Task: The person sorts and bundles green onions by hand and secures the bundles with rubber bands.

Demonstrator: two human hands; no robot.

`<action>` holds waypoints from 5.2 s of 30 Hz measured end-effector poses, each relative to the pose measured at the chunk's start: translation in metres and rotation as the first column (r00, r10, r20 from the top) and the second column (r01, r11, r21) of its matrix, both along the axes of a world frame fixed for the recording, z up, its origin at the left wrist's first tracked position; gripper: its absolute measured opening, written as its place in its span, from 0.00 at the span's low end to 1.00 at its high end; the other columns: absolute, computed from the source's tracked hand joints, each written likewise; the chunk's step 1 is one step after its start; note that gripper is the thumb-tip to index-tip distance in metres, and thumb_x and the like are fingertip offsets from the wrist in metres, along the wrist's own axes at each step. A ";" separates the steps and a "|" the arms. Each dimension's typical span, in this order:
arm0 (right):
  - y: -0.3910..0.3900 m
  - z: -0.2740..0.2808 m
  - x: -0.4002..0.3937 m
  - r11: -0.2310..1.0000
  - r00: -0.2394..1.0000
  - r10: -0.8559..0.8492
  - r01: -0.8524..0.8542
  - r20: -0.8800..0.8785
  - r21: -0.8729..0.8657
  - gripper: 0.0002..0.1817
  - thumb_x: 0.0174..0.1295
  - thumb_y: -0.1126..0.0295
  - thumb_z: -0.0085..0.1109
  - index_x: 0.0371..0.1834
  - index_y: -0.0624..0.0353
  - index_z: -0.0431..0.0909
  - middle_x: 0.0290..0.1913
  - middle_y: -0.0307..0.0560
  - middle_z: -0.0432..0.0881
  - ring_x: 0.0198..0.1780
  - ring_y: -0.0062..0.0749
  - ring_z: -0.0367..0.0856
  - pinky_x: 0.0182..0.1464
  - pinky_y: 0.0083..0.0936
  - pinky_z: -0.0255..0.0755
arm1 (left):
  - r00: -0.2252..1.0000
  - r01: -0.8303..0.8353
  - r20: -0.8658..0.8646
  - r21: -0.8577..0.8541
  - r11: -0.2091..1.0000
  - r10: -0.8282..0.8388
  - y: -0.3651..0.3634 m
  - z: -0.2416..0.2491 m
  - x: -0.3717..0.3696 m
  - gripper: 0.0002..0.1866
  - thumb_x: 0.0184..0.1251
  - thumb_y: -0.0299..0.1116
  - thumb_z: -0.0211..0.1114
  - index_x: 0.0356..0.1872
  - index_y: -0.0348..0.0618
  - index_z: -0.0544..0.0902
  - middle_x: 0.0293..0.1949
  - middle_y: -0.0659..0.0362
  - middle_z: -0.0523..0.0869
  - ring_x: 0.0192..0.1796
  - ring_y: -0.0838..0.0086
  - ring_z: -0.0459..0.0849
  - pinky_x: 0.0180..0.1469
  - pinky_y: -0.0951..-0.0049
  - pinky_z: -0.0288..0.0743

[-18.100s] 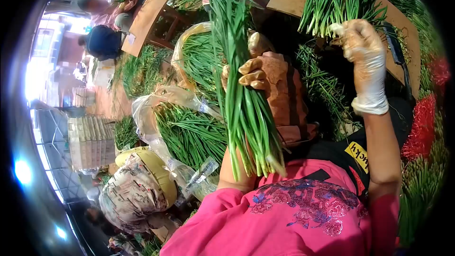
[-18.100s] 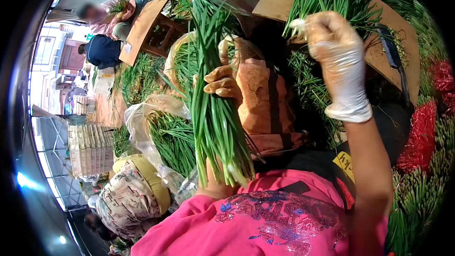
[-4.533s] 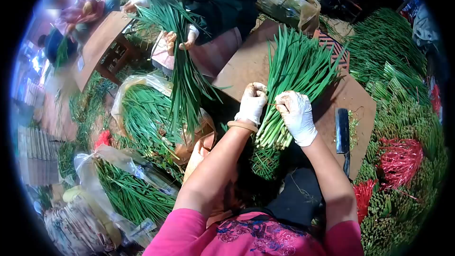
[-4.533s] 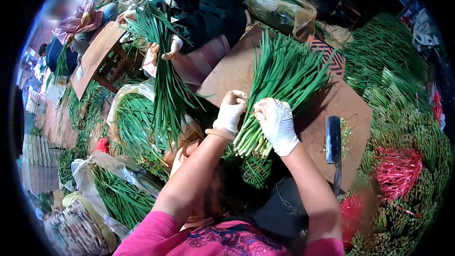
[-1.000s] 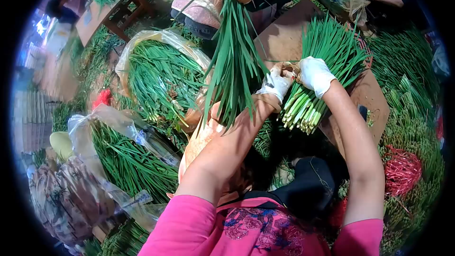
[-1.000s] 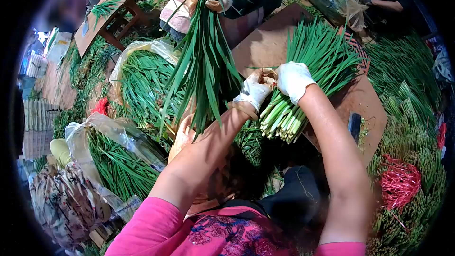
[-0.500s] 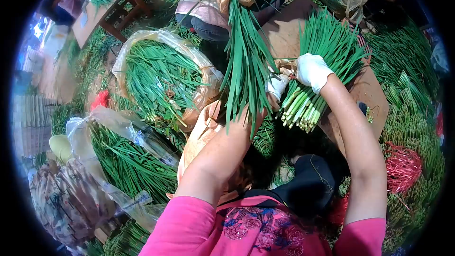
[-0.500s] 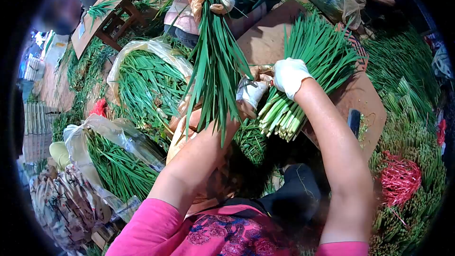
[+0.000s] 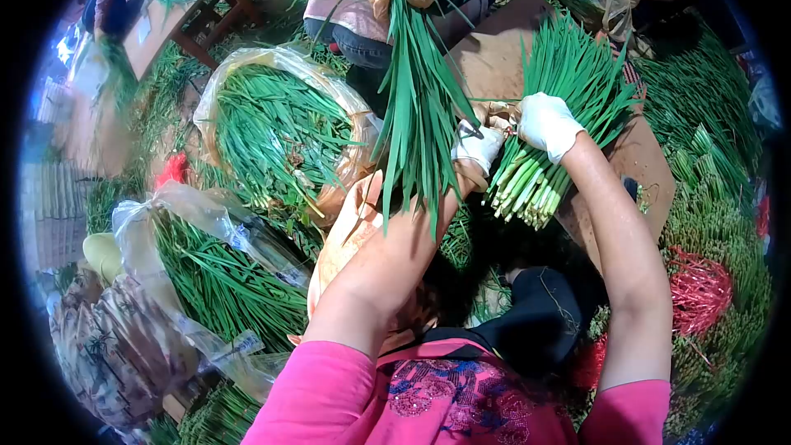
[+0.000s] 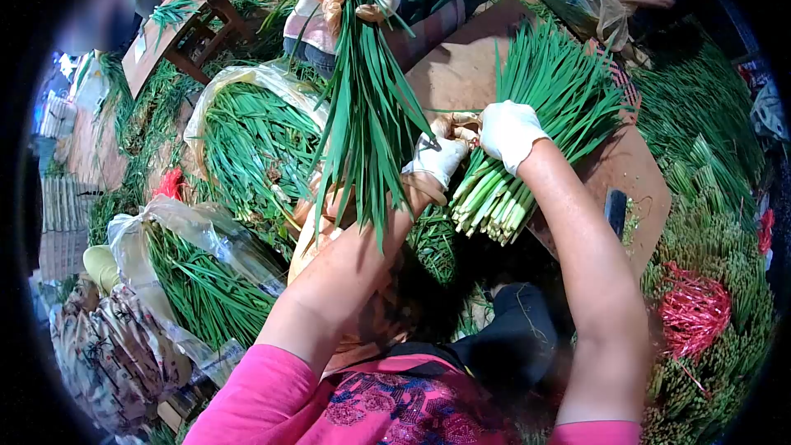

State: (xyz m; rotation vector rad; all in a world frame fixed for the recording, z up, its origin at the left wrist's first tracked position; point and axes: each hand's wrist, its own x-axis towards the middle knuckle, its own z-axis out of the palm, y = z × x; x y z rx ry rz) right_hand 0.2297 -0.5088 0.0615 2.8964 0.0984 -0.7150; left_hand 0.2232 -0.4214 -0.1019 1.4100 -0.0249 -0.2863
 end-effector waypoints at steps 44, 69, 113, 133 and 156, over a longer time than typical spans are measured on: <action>-0.004 -0.021 -0.010 0.991 0.985 0.062 -0.079 0.160 0.103 0.11 0.52 0.64 0.55 0.30 0.57 0.85 0.33 0.55 0.84 0.40 0.47 0.82 0.48 0.35 0.70 | 0.985 0.082 0.139 0.121 0.989 -0.098 0.019 0.034 0.003 0.13 0.48 0.24 0.70 0.38 0.35 0.83 0.33 0.58 0.86 0.33 0.80 0.80 0.35 0.78 0.75; -0.042 0.051 -0.072 0.774 0.771 -0.157 -0.292 0.617 0.561 0.10 0.49 0.74 0.58 0.35 0.60 0.79 0.38 0.50 0.79 0.41 0.45 0.78 0.46 0.34 0.71 | 0.914 0.275 -0.268 -0.144 0.951 -0.305 0.024 0.093 -0.001 0.20 0.48 0.23 0.66 0.46 0.39 0.74 0.29 0.64 0.79 0.27 0.82 0.74 0.28 0.82 0.68; -0.060 0.178 -0.316 0.597 0.815 -0.462 -0.006 0.350 0.802 0.13 0.56 0.68 0.58 0.41 0.64 0.78 0.46 0.62 0.78 0.49 0.52 0.78 0.49 0.34 0.74 | 0.939 0.246 -0.193 -0.203 0.948 -0.285 0.015 0.084 -0.004 0.20 0.52 0.20 0.59 0.50 0.39 0.79 0.24 0.69 0.74 0.22 0.85 0.66 0.27 0.84 0.60; -0.076 -0.010 -0.182 0.786 0.600 -0.475 -0.039 0.644 0.616 0.17 0.44 0.65 0.66 0.40 0.55 0.81 0.40 0.44 0.82 0.40 0.39 0.82 0.39 0.30 0.75 | 0.518 0.191 0.216 0.914 0.357 -0.828 -0.040 0.196 0.021 0.13 0.56 0.22 0.52 0.40 0.46 0.80 0.22 0.60 0.78 0.25 0.75 0.77 0.28 0.77 0.70; -0.081 -0.017 -0.121 0.986 0.686 -0.130 0.015 0.715 0.165 0.44 0.50 0.52 0.62 0.69 0.56 0.55 0.68 0.45 0.61 0.68 0.37 0.59 0.66 0.48 0.51 | 0.589 0.104 0.248 0.921 0.376 -0.769 -0.055 0.212 0.021 0.05 0.52 0.24 0.58 0.30 0.39 0.79 0.19 0.53 0.78 0.26 0.66 0.81 0.31 0.70 0.75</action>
